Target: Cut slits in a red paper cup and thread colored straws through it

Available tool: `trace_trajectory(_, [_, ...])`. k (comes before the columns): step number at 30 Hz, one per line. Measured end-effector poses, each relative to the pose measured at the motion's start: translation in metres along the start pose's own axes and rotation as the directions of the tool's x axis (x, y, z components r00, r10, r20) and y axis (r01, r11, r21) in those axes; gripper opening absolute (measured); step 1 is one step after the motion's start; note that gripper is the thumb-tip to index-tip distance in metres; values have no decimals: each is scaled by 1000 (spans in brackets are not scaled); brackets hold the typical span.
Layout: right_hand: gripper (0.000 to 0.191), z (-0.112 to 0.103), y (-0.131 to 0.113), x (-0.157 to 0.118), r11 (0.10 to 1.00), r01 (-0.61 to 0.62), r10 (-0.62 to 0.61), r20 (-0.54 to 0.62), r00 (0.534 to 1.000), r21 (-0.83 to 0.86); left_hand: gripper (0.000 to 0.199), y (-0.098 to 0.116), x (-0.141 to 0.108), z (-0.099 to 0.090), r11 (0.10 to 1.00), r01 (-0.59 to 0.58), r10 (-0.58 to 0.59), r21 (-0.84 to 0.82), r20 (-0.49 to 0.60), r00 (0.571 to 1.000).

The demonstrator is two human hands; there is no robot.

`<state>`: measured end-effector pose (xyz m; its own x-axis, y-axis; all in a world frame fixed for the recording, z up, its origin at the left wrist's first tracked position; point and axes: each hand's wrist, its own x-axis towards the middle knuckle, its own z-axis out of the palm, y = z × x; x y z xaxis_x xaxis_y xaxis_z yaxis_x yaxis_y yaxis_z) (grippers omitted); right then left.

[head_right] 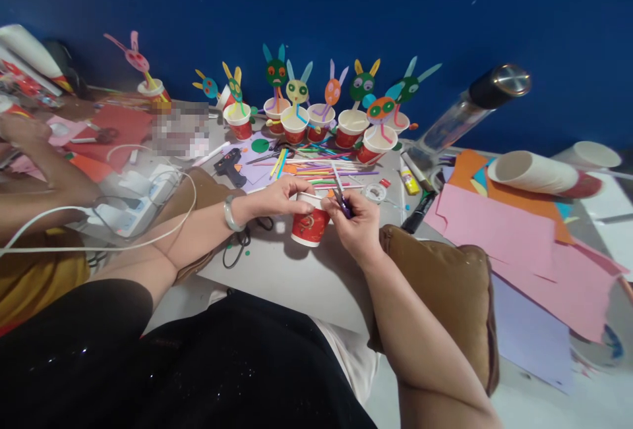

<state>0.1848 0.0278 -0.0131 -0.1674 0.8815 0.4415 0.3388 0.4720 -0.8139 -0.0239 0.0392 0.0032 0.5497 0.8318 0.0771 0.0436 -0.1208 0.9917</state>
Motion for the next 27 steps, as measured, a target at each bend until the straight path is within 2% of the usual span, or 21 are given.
trace_trajectory(5, [37, 1, -2, -2, 999, 4, -4, 5, 1000, -48, 22, 1, -1, 2, 989, 15, -8, 149, -44, 999])
trace_trajectory(10, [38, 0, -2, -4, 997, 48, -49, -14, 999, -58, 25, 7, -2, 5, 979, 13, 0, 201, -65, 998])
trace_trajectory(20, [34, -2, 0, -7, 991, 80, -84, -41, 996, -107, 25, 2, -1, 6, 986, 1, 12, 166, -80, 997])
trace_trajectory(27, [40, -2, 0, -8, 991, 58, -64, -47, 997, -119, 23, 1, 1, 3, 996, -78, 79, 40, -44, 996])
